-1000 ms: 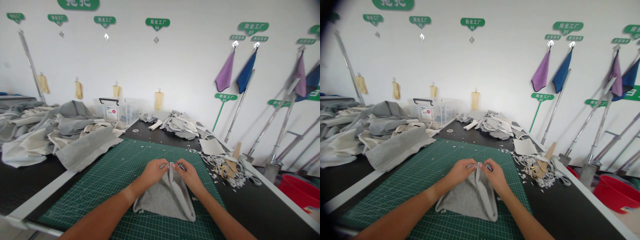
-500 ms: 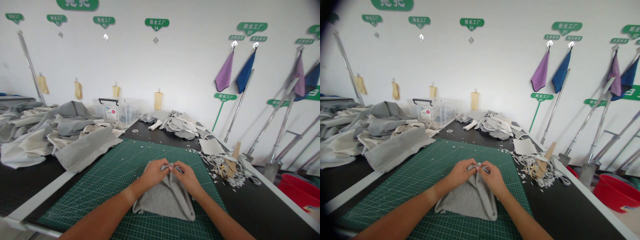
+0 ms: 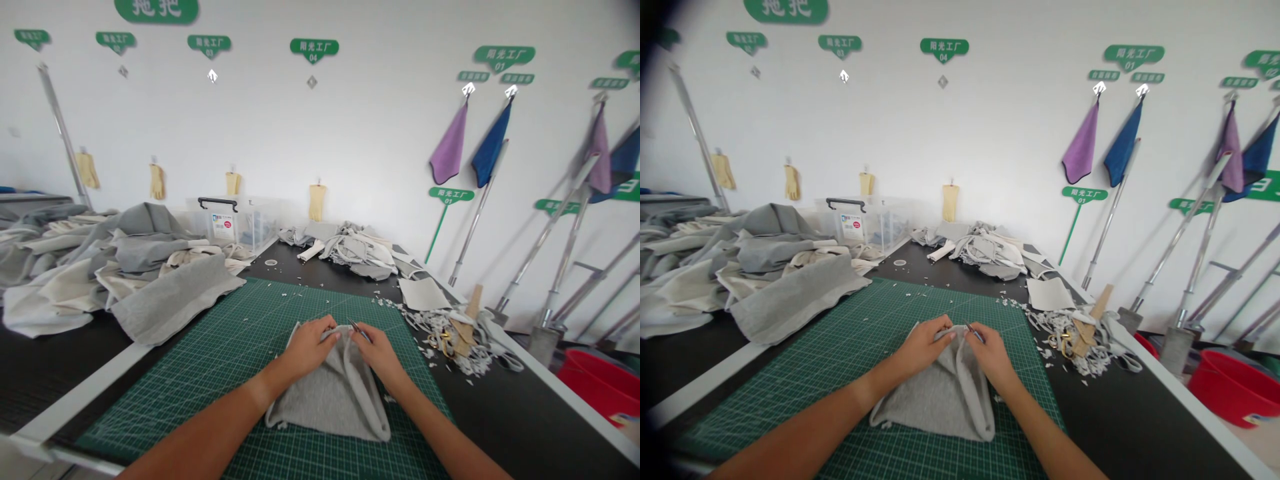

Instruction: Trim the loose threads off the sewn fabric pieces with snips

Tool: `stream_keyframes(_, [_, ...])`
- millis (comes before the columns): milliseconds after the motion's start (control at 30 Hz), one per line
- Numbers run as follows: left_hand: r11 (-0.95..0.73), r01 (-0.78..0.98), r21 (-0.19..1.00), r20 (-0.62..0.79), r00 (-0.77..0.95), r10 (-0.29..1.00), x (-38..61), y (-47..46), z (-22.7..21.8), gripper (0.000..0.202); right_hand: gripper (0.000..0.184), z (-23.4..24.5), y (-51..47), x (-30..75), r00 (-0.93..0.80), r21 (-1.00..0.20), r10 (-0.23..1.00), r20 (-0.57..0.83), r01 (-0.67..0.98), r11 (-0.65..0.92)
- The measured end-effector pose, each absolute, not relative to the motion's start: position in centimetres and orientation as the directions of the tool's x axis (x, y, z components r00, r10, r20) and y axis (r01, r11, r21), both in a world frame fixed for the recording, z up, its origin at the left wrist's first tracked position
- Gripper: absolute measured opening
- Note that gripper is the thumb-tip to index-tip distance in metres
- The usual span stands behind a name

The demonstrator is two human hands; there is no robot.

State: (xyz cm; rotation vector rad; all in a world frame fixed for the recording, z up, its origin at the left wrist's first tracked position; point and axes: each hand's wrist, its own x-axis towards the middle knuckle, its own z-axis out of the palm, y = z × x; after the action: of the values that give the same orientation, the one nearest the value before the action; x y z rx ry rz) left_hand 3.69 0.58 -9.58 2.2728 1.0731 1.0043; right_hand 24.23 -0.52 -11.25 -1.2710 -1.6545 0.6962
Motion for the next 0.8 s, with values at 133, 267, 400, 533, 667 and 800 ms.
stream_keyframes(133, [-0.612, 0.41, 0.676, 0.432, 0.452, 0.78, 3.87, 0.61, -9.81, 0.02, 0.032, -11.13, -0.71, 23.96, -0.142, -0.817, 0.934, 0.328, 0.453, 0.356])
stream_keyframes(267, [-0.607, 0.352, 0.712, 0.428, 0.467, 0.774, 3.92, 0.49, -9.61, 0.018, 0.032, -10.97, -0.81, 23.96, -0.102, -0.81, 0.939, 0.328, 0.482, 0.335])
stream_keyframes(400, [-0.582, 0.376, 0.721, 0.403, 0.455, 0.794, 3.8, 0.47, -9.51, 0.015, 0.029, -10.91, -0.84, 24.08, -0.03, -0.804, 0.944, 0.329, 0.515, 0.297])
stream_keyframes(533, [-0.56, 0.394, 0.728, 0.387, 0.437, 0.812, 3.74, 0.62, -9.86, 0.014, 0.029, -11.14, -0.67, 24.28, 0.02, -0.798, 0.945, 0.326, 0.541, 0.264])
stream_keyframes(667, [-0.557, 0.382, 0.737, 0.373, 0.457, 0.807, 3.84, 0.71, -10.2, 0.015, 0.033, -11.22, -0.66, 24.31, -0.02, -0.807, 0.939, 0.343, 0.506, 0.306])
stream_keyframes(800, [-0.568, 0.352, 0.744, 0.372, 0.488, 0.789, 3.96, 0.71, -10.32, 0.016, 0.035, -10.98, -0.93, 24.03, -0.092, -0.837, 0.935, 0.344, 0.42, 0.349])
